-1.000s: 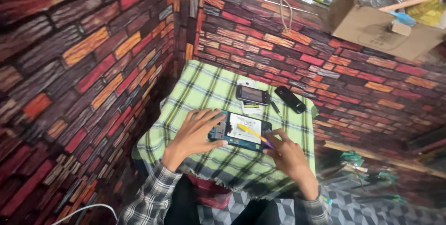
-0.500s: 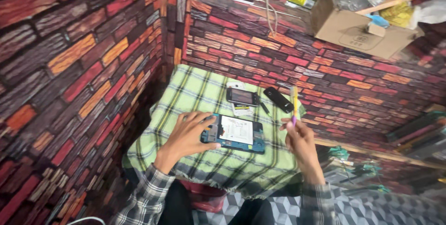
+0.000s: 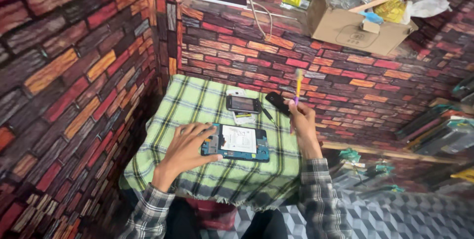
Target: The person cleans a blue plastic frame with a yellow tool, then places it onto a disassembled mobile phone chassis on a table. They continue to adjust the frame and the phone components by hand.
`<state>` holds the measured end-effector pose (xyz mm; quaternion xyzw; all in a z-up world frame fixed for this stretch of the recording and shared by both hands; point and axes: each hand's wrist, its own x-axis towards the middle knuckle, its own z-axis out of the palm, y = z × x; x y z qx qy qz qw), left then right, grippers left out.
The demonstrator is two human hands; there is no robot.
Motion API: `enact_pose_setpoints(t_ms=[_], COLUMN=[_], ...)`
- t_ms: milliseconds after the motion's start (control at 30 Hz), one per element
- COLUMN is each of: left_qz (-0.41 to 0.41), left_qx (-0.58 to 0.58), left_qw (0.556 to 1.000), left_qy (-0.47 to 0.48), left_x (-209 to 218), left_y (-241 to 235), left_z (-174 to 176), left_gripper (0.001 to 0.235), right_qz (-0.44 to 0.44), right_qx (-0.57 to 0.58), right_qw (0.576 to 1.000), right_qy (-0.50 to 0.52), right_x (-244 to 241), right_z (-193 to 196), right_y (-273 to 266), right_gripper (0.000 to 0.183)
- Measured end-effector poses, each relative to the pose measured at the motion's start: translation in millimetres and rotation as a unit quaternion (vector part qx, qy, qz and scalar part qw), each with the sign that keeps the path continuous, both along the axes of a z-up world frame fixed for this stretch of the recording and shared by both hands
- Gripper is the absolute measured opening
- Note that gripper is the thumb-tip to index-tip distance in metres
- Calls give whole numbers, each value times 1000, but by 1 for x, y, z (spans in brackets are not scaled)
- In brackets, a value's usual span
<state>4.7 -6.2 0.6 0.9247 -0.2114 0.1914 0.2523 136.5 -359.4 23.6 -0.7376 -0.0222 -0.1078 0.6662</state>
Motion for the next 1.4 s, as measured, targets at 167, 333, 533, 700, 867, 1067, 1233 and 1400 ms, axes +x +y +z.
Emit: enact_pose_setpoints(t_ms=[167,333,533,700,867,1067,1233,1400], left_qz=[2,-2,3,0,7,1,4,-2], left_qx=[-6,-11,-4,-10,-9,-3,-4,-7], left_qw=[1000,999,1000,1000,1000,999,1000,999], left_qy=[2,-31,-26,-18,-18,-44,-31,-44], left_x=[-3,-1,-1,-2,-3,-1,-2,-2], left_y=[1,1,1,2,1,2,2,0], left_z=[-1,-6,-8,-7,-8,-7,-9,-7], left_gripper=[83,82,81,83,82,82,81,81], right_qz=[40,43,63,-43,-39,54,31,37], right_qx=[-81,-141,-225,-295,-279,-159,-207,-273], right_qw=[987,968,957,941,955,975,965,948], right_qy=[-136,-204,-173,-158,-92,-147,-158,-160], right_x=[-27,-47,-54,-45,-22,-82,-121,-126], right_z=[-6,-8,12,21,32,5,-12,0], right_y=[18,18,30,24,0,1,17,18], right_gripper=[25,20,24,30,31,18,14,12])
